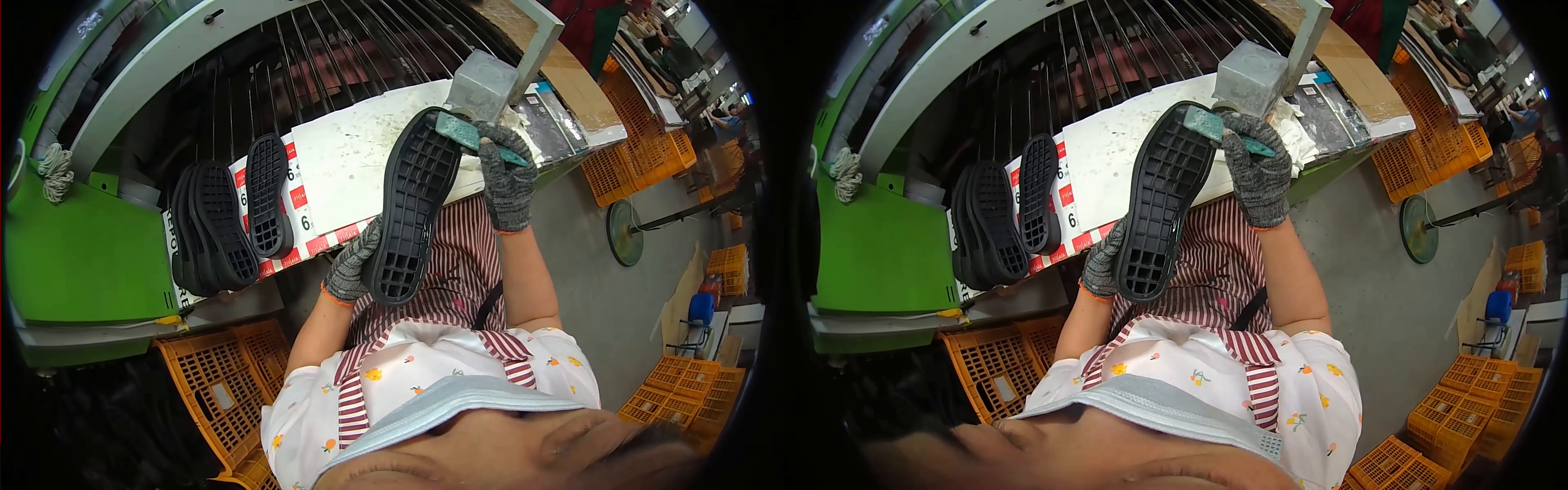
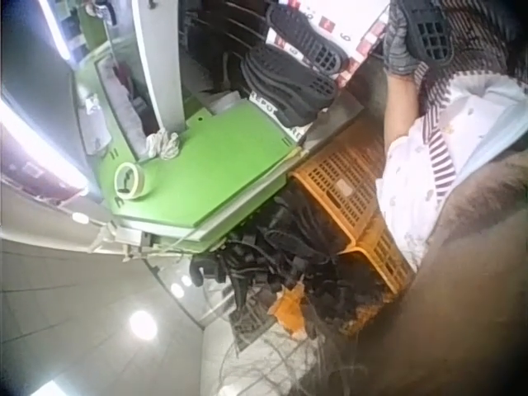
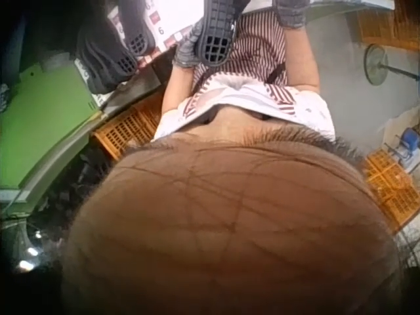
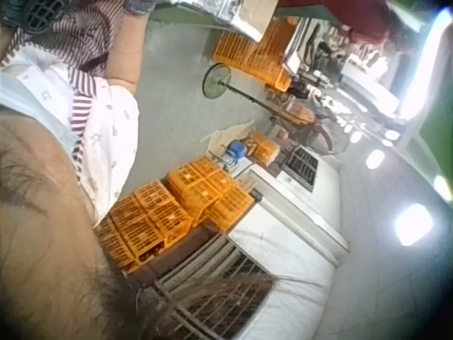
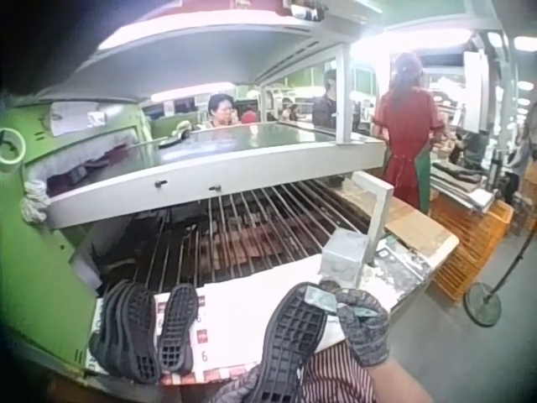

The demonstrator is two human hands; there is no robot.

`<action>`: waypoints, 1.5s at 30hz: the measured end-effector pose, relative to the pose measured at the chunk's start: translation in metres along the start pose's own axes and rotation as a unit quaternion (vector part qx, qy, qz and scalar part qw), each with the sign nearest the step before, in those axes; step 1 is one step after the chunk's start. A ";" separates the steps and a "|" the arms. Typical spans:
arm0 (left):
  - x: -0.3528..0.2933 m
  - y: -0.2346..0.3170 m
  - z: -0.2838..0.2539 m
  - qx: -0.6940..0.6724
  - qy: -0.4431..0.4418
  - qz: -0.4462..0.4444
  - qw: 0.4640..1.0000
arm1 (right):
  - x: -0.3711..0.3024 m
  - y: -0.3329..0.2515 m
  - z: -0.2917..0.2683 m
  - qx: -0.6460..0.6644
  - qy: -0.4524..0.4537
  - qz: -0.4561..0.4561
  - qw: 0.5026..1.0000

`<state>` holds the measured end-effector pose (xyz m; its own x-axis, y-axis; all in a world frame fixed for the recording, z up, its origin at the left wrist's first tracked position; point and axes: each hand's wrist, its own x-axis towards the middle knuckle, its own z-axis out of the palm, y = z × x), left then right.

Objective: The person dips a tool into a container, picks up shoe soles, and applies adhesive to the soles using the tool.

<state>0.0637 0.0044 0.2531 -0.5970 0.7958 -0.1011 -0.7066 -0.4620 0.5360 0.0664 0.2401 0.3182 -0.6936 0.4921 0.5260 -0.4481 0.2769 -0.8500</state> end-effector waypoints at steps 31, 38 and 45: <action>0.013 0.009 -0.003 -0.014 0.041 0.044 0.998 | -0.036 -0.025 0.016 0.076 -0.226 0.163 0.957; 0.025 0.017 -0.002 -0.063 0.058 0.056 0.995 | -0.044 -0.032 0.018 0.054 -0.233 0.144 0.960; 0.037 0.029 0.005 -0.128 0.054 0.064 0.988 | -0.044 -0.037 0.017 0.079 -0.263 0.126 0.953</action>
<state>0.0233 0.0220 0.2686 -0.7152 0.6842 -0.1425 -0.6873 -0.6514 0.3214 0.1041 0.1946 0.3276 -0.9589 0.0326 0.2820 -0.2799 0.0562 -0.9584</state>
